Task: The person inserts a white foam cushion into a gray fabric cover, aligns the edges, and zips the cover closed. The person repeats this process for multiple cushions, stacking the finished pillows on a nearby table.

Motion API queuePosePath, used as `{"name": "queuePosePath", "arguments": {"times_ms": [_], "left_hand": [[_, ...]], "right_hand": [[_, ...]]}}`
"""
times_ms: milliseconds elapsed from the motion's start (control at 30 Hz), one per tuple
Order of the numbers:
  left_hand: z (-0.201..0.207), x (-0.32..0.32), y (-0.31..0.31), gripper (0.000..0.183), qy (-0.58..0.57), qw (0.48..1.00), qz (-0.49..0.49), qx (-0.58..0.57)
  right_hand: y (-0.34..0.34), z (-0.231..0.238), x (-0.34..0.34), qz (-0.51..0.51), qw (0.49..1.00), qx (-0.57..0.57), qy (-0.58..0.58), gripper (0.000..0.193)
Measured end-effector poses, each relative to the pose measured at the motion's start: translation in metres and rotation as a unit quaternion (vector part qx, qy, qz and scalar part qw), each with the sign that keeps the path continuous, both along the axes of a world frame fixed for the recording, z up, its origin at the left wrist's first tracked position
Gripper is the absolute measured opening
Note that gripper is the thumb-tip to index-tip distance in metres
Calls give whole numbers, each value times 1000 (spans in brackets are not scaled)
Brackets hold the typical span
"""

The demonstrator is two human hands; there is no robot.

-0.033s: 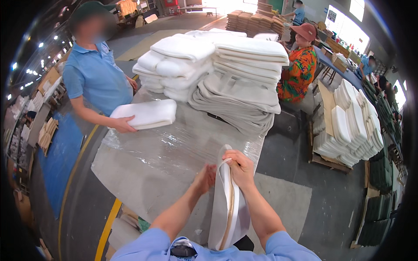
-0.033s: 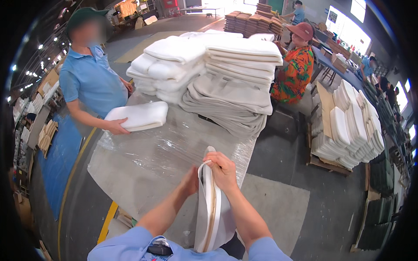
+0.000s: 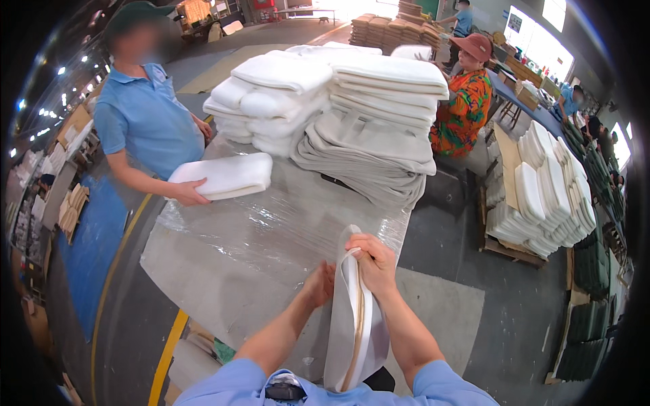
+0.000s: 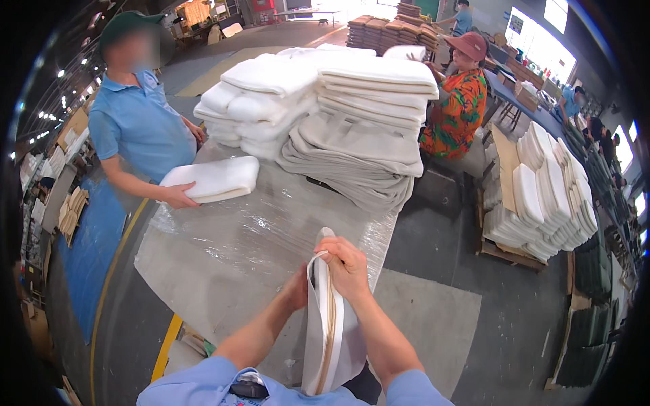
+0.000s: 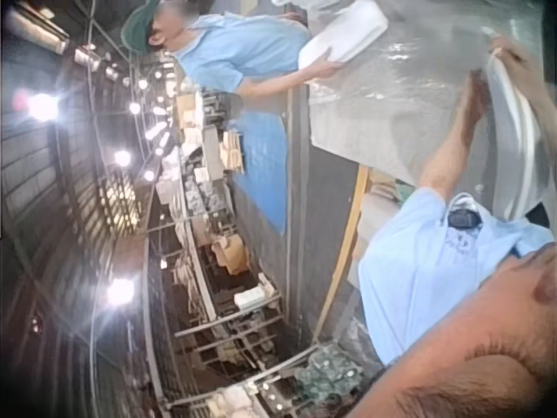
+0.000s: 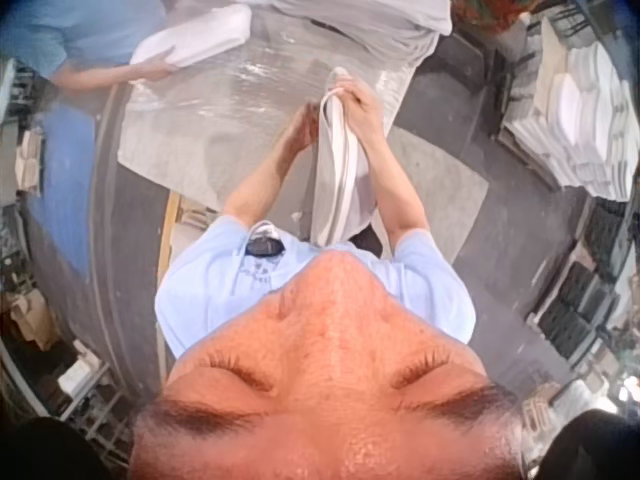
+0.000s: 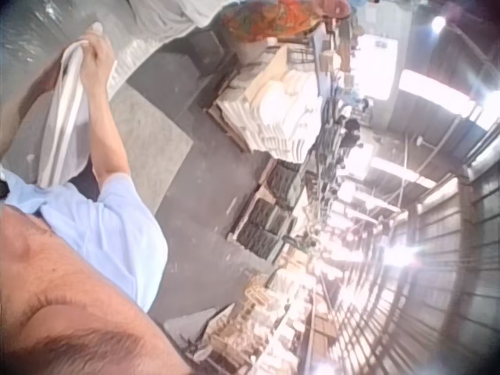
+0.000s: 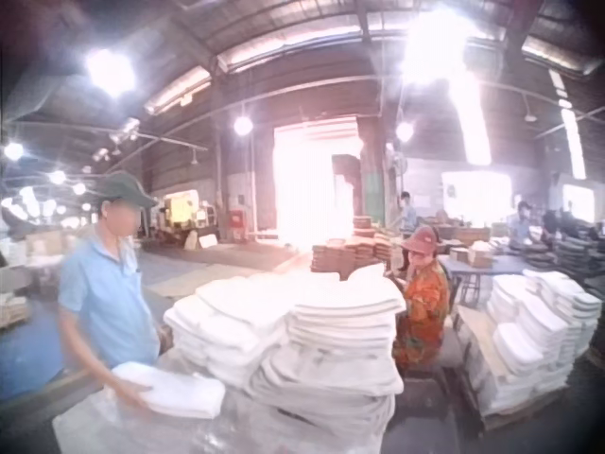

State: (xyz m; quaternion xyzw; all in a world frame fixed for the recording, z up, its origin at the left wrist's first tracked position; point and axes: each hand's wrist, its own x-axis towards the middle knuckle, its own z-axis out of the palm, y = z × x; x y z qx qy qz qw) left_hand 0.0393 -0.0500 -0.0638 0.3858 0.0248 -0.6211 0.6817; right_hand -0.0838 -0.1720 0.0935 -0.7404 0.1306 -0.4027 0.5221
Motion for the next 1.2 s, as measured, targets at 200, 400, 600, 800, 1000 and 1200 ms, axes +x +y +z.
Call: {"name": "queuePosePath", "arguments": {"times_ms": [200,400,600,800,1000,1200], "left_hand": [[21,-46,-8,44,80,987,-122,-65],[30,-48,-19,33,27,999,-41,-4],[2,-35,-36,33,-26,998,-24,48],[26,13,-92,39,-104,988,-29,108],[13,48,-109,60,-168,982,-87,-21],[75,52,-113,67,-370,912,-152,-95]], "right_hand": [[-10,5,-13,41,999,-28,-22,5],[-11,-1,-7,17,1000,-13,9,5],[-10,-19,-5,0,1000,19,-14,9],[-15,-28,-11,18,999,42,-17,13],[-12,-27,-13,41,997,43,-42,3],[-11,-35,-18,43,997,58,-38,3]]}}
